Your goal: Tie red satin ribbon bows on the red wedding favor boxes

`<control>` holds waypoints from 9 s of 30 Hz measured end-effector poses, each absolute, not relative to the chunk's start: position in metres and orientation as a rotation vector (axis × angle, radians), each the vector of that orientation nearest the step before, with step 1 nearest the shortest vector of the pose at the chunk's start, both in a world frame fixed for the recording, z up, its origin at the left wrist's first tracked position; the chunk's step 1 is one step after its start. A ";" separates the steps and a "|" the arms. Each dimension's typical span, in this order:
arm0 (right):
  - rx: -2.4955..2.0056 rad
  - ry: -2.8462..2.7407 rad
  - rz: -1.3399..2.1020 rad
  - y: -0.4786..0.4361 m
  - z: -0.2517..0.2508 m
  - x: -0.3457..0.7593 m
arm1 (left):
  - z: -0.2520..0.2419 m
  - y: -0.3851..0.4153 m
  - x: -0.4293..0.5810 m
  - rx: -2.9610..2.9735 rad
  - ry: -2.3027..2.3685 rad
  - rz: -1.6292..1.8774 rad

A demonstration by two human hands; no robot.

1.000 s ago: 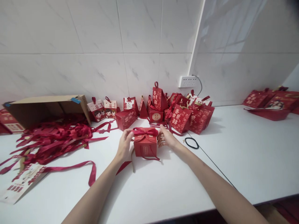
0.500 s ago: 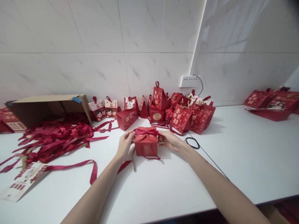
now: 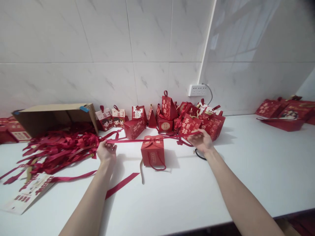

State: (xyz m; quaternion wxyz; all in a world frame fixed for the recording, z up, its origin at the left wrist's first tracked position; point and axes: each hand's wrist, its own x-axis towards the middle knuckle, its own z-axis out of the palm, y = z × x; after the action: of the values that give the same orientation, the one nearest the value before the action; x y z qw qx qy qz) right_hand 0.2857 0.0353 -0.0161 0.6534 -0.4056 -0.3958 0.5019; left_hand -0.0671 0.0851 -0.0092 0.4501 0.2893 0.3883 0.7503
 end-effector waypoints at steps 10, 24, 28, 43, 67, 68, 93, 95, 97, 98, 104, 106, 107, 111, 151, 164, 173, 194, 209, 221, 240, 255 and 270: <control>-0.789 -1.113 1.078 0.036 0.059 0.229 | 0.085 0.069 -0.031 0.723 0.490 1.759; -0.396 -1.102 1.186 0.029 0.118 0.161 | 0.127 0.044 0.020 1.308 0.450 1.508; -0.367 -1.086 1.233 0.022 0.121 0.175 | 0.128 0.043 0.010 1.203 0.442 1.569; -1.133 -1.737 0.599 0.043 0.011 0.176 | 0.008 0.048 0.005 2.143 1.089 1.386; -1.206 -1.965 0.512 0.029 0.003 0.183 | 0.002 0.049 0.017 2.345 1.063 1.056; -1.185 -1.956 0.509 0.029 0.001 0.183 | -0.002 0.047 0.018 2.318 1.074 1.133; -1.068 -1.748 0.771 0.030 -0.007 0.181 | -0.012 0.038 0.023 2.216 1.066 1.305; -1.071 -1.763 0.764 0.031 -0.007 0.182 | -0.012 0.036 0.025 2.133 1.093 1.354; -1.075 -1.777 0.745 0.032 -0.008 0.182 | -0.013 0.035 0.028 2.065 1.123 1.422; -1.073 -1.782 0.732 0.032 -0.009 0.182 | -0.014 0.034 0.029 2.040 1.138 1.459; -1.021 -1.788 0.709 0.033 -0.011 0.184 | -0.020 0.034 0.034 1.974 1.240 1.667; -1.017 -1.782 0.718 0.033 -0.011 0.184 | -0.022 0.034 0.034 1.987 1.271 1.687; -1.018 -1.777 0.725 0.033 -0.011 0.184 | -0.023 0.034 0.034 2.001 1.283 1.685; -1.043 -1.770 0.733 0.031 -0.010 0.182 | -0.025 0.033 0.033 2.066 1.295 1.663; -0.993 -1.802 0.794 0.031 -0.009 0.185 | -0.020 0.031 0.033 1.852 1.136 1.549; -1.007 -1.813 0.775 0.029 -0.008 0.183 | -0.019 0.030 0.035 1.684 1.190 1.612; -1.022 -1.717 0.771 0.031 -0.009 0.181 | -0.021 0.037 0.034 1.157 1.112 1.698; -0.739 -0.675 1.328 0.039 -0.010 0.188 | -0.021 0.061 0.013 0.677 1.041 1.712; -0.691 -0.502 1.205 0.053 -0.007 0.232 | -0.013 0.069 -0.004 0.558 0.860 1.777; -0.371 -0.555 1.134 0.034 0.013 0.248 | -0.013 0.067 -0.003 0.682 0.584 1.584; -0.482 -0.809 1.140 0.027 0.013 0.242 | 0.002 0.060 -0.012 0.493 0.519 1.417; -0.580 -1.089 1.510 0.020 0.010 0.243 | 0.002 0.068 -0.032 0.316 0.379 1.658; -1.247 -1.690 1.425 0.028 -0.005 0.219 | -0.008 0.069 -0.013 0.861 0.697 1.558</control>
State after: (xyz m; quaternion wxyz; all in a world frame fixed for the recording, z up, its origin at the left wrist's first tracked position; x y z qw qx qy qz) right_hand 0.2189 0.0275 -0.0046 0.2972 -0.4692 -0.6357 0.5361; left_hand -0.0129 0.0694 -0.0080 0.5767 0.3679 0.2978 0.6658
